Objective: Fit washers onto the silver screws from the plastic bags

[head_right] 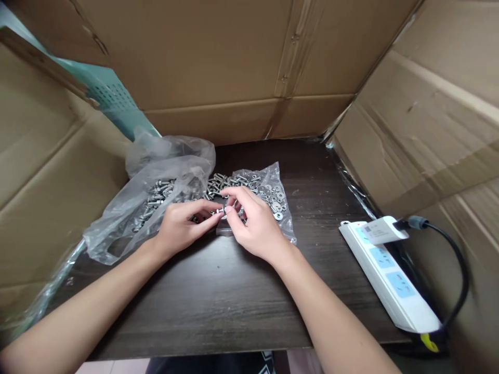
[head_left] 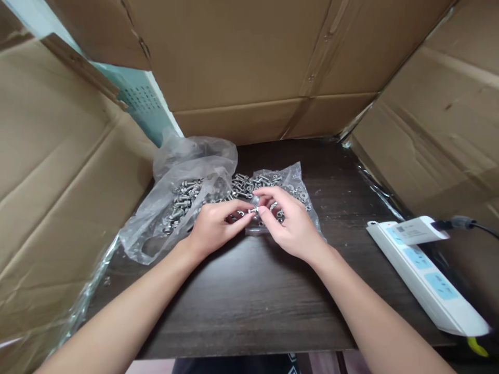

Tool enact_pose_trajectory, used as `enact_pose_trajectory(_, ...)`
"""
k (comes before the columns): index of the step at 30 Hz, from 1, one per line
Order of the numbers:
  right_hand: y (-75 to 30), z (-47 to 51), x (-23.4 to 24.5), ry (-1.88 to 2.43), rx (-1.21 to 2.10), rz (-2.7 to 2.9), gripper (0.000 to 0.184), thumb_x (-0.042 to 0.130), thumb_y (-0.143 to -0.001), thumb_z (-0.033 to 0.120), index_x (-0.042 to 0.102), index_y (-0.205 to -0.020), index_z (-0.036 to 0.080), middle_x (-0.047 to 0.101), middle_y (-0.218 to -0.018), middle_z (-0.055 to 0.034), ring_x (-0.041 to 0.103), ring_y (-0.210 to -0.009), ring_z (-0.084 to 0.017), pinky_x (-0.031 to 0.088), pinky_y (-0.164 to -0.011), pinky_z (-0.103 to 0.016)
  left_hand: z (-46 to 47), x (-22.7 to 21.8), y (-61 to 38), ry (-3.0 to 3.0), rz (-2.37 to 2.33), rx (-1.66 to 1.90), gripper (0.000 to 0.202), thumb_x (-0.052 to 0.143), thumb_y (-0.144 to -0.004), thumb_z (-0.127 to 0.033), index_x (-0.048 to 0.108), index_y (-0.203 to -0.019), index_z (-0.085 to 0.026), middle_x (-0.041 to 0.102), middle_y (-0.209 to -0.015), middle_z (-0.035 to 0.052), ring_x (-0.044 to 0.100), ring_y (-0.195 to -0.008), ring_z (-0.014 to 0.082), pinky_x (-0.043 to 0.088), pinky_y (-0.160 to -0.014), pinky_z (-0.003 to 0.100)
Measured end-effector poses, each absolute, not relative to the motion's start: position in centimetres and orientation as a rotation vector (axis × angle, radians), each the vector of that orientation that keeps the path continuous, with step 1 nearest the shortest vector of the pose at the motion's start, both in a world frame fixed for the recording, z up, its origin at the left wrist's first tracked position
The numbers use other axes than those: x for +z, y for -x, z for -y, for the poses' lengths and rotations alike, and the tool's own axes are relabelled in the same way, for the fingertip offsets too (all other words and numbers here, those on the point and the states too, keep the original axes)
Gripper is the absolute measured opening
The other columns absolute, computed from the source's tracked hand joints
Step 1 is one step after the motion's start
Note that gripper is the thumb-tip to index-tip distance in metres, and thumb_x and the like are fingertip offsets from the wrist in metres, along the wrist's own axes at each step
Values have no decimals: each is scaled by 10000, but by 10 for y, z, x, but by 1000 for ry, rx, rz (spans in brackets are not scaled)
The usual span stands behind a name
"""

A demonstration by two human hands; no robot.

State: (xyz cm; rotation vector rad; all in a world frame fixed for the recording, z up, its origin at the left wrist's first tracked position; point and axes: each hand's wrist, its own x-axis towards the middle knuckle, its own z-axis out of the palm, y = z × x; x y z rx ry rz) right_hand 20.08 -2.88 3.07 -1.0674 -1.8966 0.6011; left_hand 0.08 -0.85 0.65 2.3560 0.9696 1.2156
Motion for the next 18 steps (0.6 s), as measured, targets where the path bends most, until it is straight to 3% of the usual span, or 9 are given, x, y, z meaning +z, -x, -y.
enact_pose_trajectory(5,-200,31,28,1121,609,1930,249,496,-978,173,595,-1196,237,689,-958,-30,660,-852,-179,544,-759,-337,8,5,-2,-2415,-1001,1210,113,677,-961,-257,742,-1019,-186,803,-891,-11,734,-668,101,577,-663,172)
enact_pose_trajectory(10,-199,31,28,1122,540,1906,438,586,-871,145,543,-1290,266,638,-1145,-69,632,-1027,-224,553,-810,-374,7,6,1,-2379,-1036,1208,121,665,-964,-269,739,-1014,-186,802,-899,-2,741,-690,116,578,-666,191)
enact_pose_trajectory(18,-197,30,27,1128,503,1917,245,526,-976,195,591,-1206,249,683,-972,-37,665,-874,-197,559,-797,-361,7,7,1,-2347,-1028,1204,130,657,-966,-265,736,-1025,-180,796,-888,2,727,-666,108,574,-620,175)
